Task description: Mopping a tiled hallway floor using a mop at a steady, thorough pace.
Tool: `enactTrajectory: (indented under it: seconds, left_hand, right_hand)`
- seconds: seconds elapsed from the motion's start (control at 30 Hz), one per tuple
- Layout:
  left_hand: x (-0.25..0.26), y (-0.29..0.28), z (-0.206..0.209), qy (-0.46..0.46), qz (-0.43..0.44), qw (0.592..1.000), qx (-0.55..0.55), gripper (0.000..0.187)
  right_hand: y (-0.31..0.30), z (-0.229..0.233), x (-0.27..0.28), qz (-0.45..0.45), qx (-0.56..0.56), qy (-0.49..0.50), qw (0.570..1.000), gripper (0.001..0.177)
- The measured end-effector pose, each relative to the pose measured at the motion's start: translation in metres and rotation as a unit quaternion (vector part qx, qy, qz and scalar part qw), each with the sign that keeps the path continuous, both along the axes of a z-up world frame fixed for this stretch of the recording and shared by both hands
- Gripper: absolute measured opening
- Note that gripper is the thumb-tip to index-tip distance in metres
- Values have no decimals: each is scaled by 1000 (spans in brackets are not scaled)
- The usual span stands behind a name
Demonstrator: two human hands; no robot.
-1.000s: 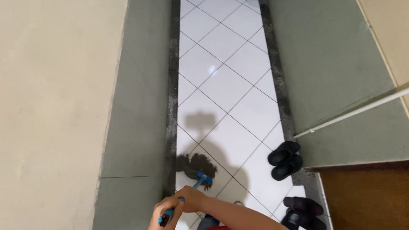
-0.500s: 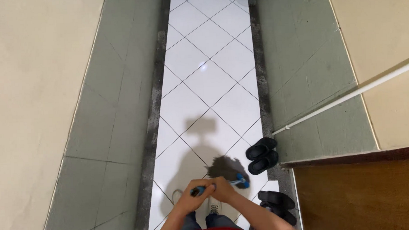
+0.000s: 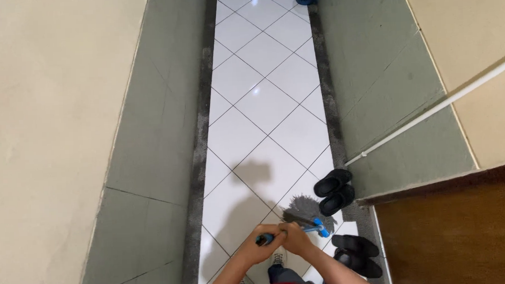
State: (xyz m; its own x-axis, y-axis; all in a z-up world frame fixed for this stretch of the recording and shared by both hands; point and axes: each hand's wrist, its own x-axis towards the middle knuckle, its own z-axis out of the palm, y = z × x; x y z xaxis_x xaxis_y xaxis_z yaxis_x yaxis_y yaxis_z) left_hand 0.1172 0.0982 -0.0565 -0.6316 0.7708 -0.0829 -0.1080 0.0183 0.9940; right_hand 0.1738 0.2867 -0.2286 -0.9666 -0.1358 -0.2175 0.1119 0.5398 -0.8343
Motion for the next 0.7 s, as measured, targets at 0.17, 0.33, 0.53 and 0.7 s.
enactTrajectory:
  seconds: [0.17,0.33,0.53,0.7]
  left_hand:
    - [21,-87,41,-4,65,998,15,33]
    - [52,-180,32,27,115,993,-7,42]
    - [73,-243,37,80,235,955,-165,35]
    - [88,-265,42,118,258,920,-272,49]
  right_hand:
    - [-97,10,-4,22,-20,58,998,18]
    - [-199,22,-11,83,-16,99,991,15]
    - [-294,27,-24,240,-63,153,956,30]
    - [-338,3,-24,359,-130,155,911,26]
